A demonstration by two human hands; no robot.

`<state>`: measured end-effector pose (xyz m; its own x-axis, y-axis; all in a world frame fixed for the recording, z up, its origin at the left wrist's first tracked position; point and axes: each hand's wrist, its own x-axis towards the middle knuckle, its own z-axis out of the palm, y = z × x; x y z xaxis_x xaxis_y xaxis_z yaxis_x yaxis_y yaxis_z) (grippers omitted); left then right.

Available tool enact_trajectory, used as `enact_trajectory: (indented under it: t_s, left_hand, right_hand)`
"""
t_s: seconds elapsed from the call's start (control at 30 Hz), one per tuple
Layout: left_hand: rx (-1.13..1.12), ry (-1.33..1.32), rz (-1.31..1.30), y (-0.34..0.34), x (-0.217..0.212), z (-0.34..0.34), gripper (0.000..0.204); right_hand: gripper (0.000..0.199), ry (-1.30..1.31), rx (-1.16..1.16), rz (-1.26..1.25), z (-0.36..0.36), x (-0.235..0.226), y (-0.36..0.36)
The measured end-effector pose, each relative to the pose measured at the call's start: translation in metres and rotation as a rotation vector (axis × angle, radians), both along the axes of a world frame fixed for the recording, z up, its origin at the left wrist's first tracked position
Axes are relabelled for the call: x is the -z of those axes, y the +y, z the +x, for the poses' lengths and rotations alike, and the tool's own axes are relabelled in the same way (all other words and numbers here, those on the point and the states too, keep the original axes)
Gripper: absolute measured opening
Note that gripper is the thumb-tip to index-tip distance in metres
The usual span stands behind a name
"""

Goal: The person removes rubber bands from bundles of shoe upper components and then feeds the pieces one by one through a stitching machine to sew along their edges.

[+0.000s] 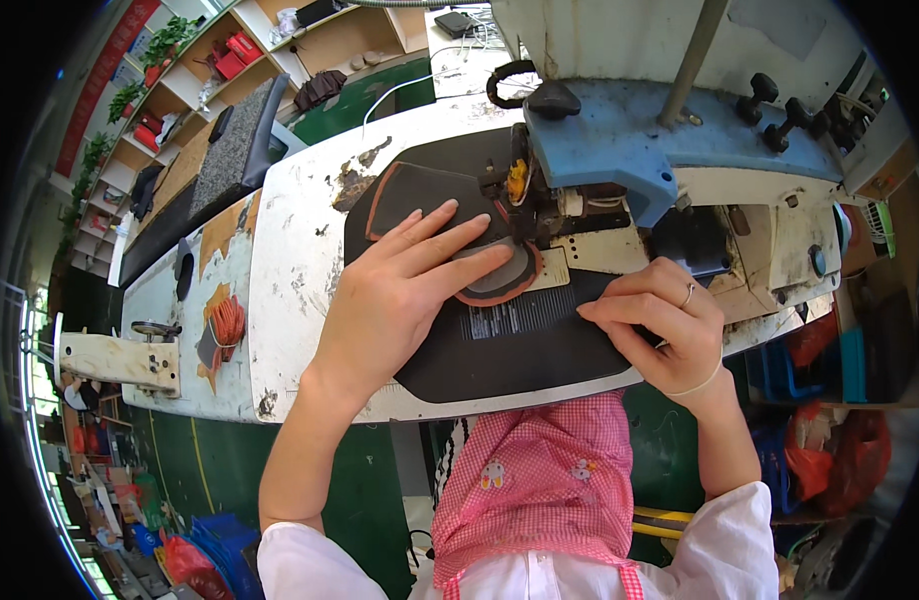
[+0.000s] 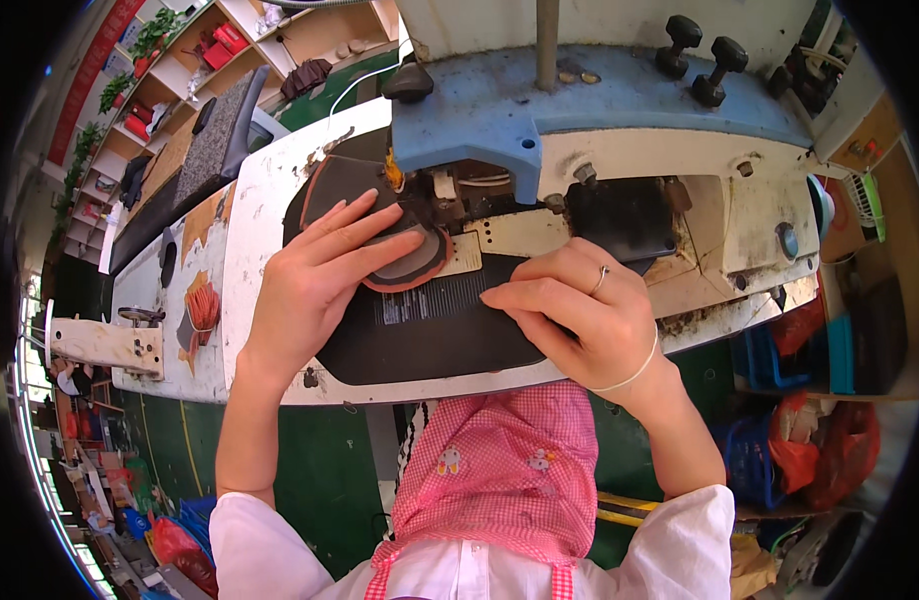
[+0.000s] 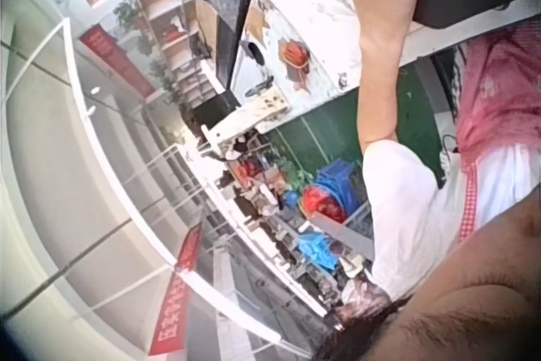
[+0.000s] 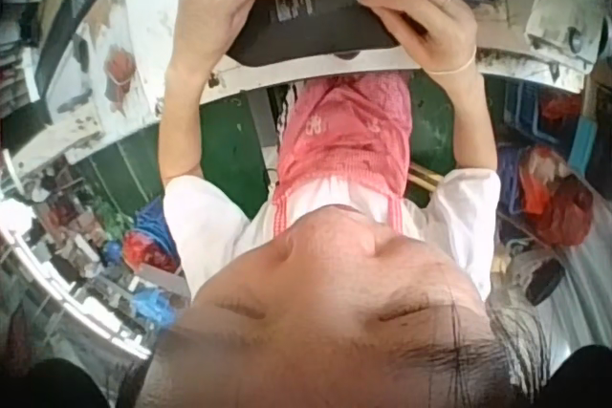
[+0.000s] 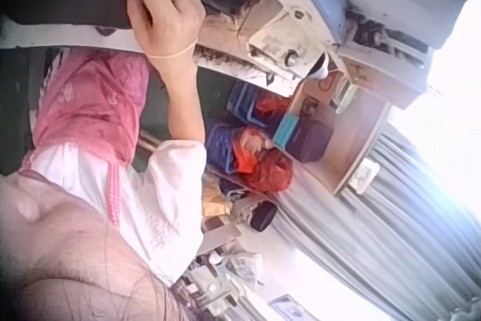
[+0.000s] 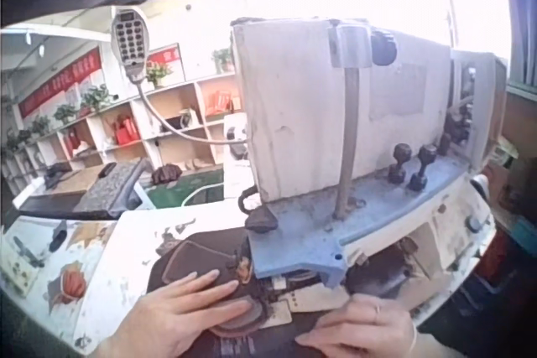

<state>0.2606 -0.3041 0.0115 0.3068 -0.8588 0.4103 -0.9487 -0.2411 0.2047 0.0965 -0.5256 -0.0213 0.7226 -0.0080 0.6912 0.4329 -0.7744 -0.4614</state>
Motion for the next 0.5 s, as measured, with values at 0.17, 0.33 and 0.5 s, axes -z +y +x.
enact_trajectory:
  t_s: [0.17,0.33,0.5]
  left_hand:
    - [-0.002,-0.022,0.000,-0.0008,-0.0009,0.0002,0.044]
    - [-0.025,-0.058,0.020,0.0003,-0.0027,-0.0020,0.045]
    - [-0.079,-0.120,0.042,0.0011,-0.0029,-0.0069,0.046]
  right_hand:
    - [0.026,0.002,0.004,-0.016,-0.0014,-0.0012,-0.0005]
    - [0.025,-0.011,-0.002,-0.014,-0.0005,-0.0010,0.0004]
    - [0.026,-0.009,0.001,-0.006,-0.0008,0.0010,0.0005]
